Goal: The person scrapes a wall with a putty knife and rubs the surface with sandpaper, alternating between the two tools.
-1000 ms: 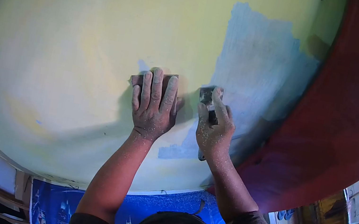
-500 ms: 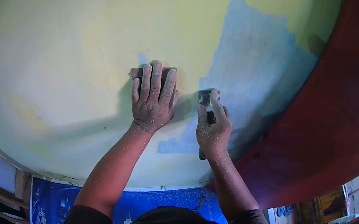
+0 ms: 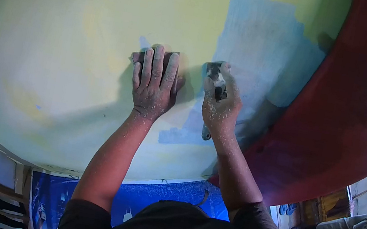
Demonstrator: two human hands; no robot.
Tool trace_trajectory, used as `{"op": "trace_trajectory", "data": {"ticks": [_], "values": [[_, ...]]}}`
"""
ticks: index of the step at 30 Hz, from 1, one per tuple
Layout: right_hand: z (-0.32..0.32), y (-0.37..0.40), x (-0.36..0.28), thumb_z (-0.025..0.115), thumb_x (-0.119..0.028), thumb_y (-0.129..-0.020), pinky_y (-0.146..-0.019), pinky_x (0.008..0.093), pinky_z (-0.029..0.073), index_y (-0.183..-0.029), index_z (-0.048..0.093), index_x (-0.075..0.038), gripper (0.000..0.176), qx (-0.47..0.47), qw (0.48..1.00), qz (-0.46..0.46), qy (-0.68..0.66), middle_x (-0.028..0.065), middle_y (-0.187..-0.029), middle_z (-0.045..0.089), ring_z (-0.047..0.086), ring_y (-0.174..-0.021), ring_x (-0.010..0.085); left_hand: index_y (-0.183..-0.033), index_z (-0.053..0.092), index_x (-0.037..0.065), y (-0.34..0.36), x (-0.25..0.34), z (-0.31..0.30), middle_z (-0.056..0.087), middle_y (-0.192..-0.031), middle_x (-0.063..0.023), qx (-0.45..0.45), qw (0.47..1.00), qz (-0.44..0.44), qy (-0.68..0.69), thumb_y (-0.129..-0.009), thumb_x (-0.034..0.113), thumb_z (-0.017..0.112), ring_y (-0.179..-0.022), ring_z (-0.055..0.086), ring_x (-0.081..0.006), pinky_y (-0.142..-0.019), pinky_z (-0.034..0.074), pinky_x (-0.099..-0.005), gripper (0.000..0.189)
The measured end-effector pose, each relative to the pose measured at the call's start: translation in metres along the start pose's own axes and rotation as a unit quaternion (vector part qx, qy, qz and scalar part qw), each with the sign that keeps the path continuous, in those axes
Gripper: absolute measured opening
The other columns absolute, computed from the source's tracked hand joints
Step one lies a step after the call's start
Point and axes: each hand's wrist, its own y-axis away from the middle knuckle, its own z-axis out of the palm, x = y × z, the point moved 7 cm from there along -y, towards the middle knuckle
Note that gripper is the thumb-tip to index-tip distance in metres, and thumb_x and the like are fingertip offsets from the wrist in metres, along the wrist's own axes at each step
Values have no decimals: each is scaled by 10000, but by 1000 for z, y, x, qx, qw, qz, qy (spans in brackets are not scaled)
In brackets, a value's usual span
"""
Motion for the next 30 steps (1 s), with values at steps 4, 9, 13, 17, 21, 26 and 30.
{"op": "trace_trajectory", "data": {"ticks": [4, 9, 13, 17, 21, 26, 30], "values": [[-7, 21, 28, 763, -173, -1038, -974, 477, 593, -1462, 654, 18, 478, -25, 997, -35, 68, 301, -1259, 737, 737, -1144, 458, -1654, 541, 149, 2, 2, 2, 407, -1750, -248, -9, 1000, -2, 13, -1080, 383, 636, -1624, 361, -451, -1302, 234, -617, 627], [-46, 128, 122, 784, -221, -1026, -993, 469, 592, -1472, 657, 5, 515, -113, 980, 132, 98, 294, -1248, 753, 750, -1169, 429, -1665, 517, 139, 37, 22, 9, 393, -1749, -261, -47, 998, 19, 49, -1084, 354, 637, -1621, 347, -475, -1306, 221, -633, 630], [-73, 184, 141, 789, -219, -1027, -1037, 431, 580, -1503, 647, -1, 543, -128, 963, 221, 84, 281, -1318, 750, 754, -1223, 366, -1668, 497, 113, 65, 41, 23, 386, -1742, -281, -57, 997, 32, 50, -1078, 359, 647, -1624, 327, -474, -1316, 194, -629, 657], [-81, 188, 125, 801, -182, -1023, -1048, 401, 568, -1528, 629, 0, 563, -119, 951, 279, 60, 241, -1349, 752, 733, -1247, 271, -1668, 488, 98, 62, 52, 26, 401, -1737, -270, -63, 997, 16, 47, -1085, 372, 633, -1622, 333, -461, -1313, 190, -615, 661], [-93, 178, 126, 794, -158, -1027, -1043, 392, 570, -1533, 626, -6, 554, -79, 975, 195, 71, 224, -1336, 762, 738, -1207, 240, -1661, 496, 100, 63, 70, 32, 423, -1730, -250, -56, 997, 34, 32, -1097, 377, 610, -1617, 352, -445, -1316, 181, -597, 639], [-104, 177, 128, 799, -144, -1021, -1062, 382, 558, -1540, 611, 9, 573, -89, 969, 224, 61, 219, -1342, 755, 728, -1221, 228, -1643, 525, 114, 64, 72, 40, 461, -1714, -227, -43, 998, 37, 28, -1105, 372, 595, -1619, 369, -414, -1324, 160, -576, 601], [-101, 186, 141, 787, -130, -1031, -1071, 380, 551, -1563, 592, 3, 582, -107, 955, 272, 42, 200, -1351, 750, 715, -1228, 221, -1627, 553, 154, 68, 70, 40, 502, -1695, -160, -55, 997, 37, 34, -1105, 346, 591, -1596, 412, -351, -1325, 169, -542, 558]]}}
